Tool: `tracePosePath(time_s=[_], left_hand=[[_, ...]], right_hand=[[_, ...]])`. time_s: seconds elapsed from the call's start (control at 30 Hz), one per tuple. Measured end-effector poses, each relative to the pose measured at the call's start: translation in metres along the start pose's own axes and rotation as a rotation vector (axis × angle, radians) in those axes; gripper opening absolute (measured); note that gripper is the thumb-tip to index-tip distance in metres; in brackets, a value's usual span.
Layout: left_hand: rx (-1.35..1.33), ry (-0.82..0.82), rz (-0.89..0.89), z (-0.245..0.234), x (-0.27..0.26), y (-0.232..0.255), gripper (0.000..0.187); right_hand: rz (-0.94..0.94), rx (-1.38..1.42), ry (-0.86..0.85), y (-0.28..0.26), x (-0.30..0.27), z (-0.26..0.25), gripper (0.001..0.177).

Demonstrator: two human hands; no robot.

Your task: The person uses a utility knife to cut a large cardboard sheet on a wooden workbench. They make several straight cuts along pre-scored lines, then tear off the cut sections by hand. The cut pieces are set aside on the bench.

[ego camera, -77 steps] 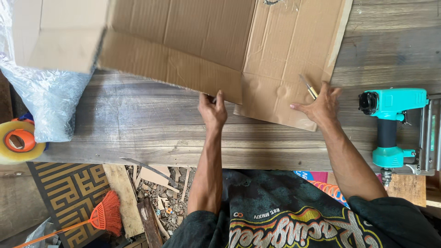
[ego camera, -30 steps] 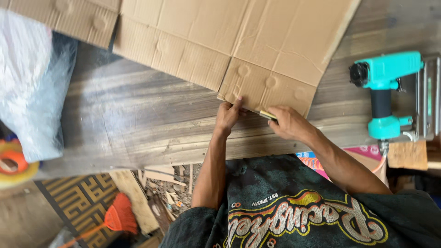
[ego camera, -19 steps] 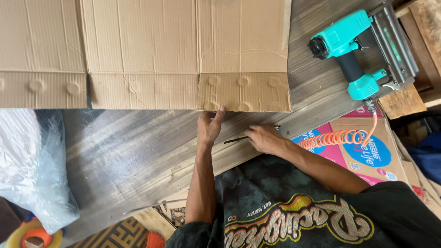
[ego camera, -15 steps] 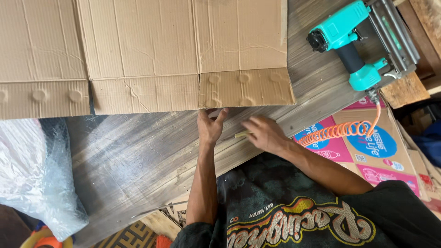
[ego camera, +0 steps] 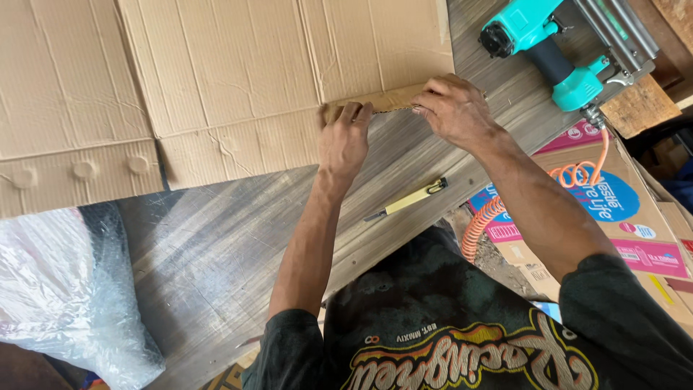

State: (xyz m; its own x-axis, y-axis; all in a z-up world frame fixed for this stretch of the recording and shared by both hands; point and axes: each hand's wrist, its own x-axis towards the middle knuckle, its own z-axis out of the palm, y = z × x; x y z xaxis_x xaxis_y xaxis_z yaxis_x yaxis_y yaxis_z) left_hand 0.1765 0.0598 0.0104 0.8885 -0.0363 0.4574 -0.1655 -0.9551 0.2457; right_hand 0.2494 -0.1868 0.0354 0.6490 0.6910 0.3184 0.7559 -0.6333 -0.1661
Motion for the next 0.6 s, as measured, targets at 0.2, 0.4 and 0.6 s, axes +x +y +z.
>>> tracePosePath(time_s=[0.2, 0.4, 0.6], left_hand=[[-0.114, -0.178, 0.116, 0.009, 0.041, -0.017, 0.009], [-0.059, -0.393, 0.026, 0.048, 0.059, -0.034, 0.007], [-0.087, -0.411, 0.104, 0.053, 0.083, -0.048, 0.006]], right_hand=[[0.067, 0.088, -0.041, 0.012, 0.024, -0.015, 0.017], [0.149, 0.107, -0.364, 0.033, 0.047, -0.006, 0.019], [0.158, 0.082, -0.410, 0.057, 0.064, -0.009, 0.025]])
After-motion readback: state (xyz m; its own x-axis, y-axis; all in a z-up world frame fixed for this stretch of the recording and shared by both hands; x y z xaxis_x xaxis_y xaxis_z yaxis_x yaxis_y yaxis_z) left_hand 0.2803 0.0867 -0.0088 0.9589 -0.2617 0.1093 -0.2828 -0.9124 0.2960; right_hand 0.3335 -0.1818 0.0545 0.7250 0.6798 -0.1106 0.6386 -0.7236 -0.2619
